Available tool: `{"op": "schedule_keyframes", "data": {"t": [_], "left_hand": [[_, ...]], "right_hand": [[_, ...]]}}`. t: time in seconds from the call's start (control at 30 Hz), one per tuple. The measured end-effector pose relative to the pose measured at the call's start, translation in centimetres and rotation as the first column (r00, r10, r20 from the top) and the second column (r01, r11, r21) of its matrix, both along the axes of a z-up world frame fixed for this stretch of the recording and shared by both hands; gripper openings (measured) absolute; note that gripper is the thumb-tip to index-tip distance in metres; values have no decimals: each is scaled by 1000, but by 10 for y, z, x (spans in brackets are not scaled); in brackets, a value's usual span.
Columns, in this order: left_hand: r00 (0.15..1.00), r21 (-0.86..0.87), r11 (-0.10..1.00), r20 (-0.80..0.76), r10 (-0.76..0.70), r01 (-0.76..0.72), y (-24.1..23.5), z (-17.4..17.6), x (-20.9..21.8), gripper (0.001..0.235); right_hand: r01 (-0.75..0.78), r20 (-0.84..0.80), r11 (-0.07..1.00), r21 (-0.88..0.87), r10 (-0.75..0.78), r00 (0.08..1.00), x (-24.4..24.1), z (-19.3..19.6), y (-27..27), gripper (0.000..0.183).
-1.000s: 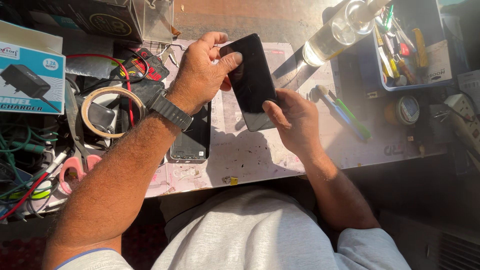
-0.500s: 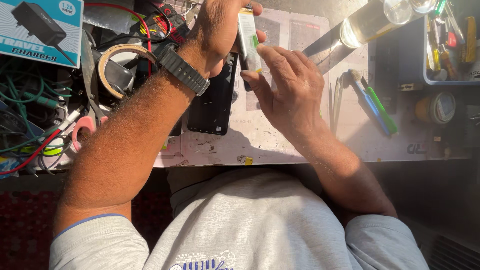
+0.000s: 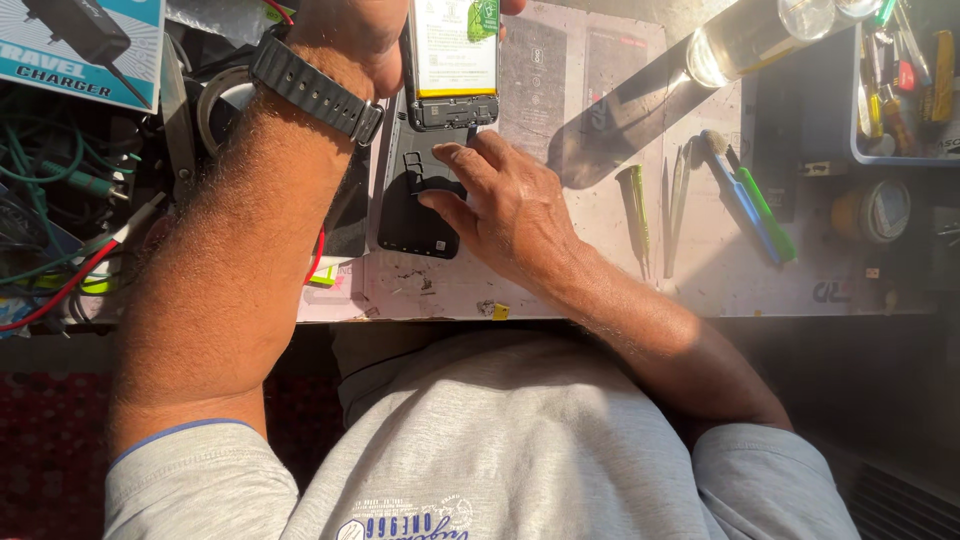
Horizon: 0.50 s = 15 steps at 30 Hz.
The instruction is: The person uses a green plastic pry tool to remove adhesive from the edges of a smartphone battery. The person then cleans the phone's interior with a brush and reassembles the device by placing the back cover on and pressing the edges to secure it.
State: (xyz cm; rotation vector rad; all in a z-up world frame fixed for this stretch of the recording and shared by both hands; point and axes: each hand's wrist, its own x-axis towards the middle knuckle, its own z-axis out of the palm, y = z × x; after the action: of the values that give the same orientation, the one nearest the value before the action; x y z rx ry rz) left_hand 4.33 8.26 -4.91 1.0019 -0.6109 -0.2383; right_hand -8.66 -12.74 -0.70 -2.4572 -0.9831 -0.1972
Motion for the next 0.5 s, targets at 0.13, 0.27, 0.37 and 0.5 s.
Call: {"op": "schedule_keyframes", "data": {"t": [0.13, 0.27, 0.37, 0.5], "left_hand": [[997, 86, 995, -58, 58, -53, -9, 12, -2, 60], [985, 100, 990, -136, 110, -96, -17, 39, -6, 61], [939, 111, 958, -198, 282, -264, -20, 68, -21, 52], [926, 67, 971, -290, 241, -232, -22, 93, -26, 47]], "right_hand": [[-42, -8, 993, -114, 41, 999, 10, -2, 18, 56], [-29, -125, 981, -190, 5, 992, 17, -2, 28, 46], [-22, -209, 971, -236, -29, 977, 20, 7, 20, 42], [-36, -110, 983, -182, 16, 994, 13, 6, 11, 29]]}}
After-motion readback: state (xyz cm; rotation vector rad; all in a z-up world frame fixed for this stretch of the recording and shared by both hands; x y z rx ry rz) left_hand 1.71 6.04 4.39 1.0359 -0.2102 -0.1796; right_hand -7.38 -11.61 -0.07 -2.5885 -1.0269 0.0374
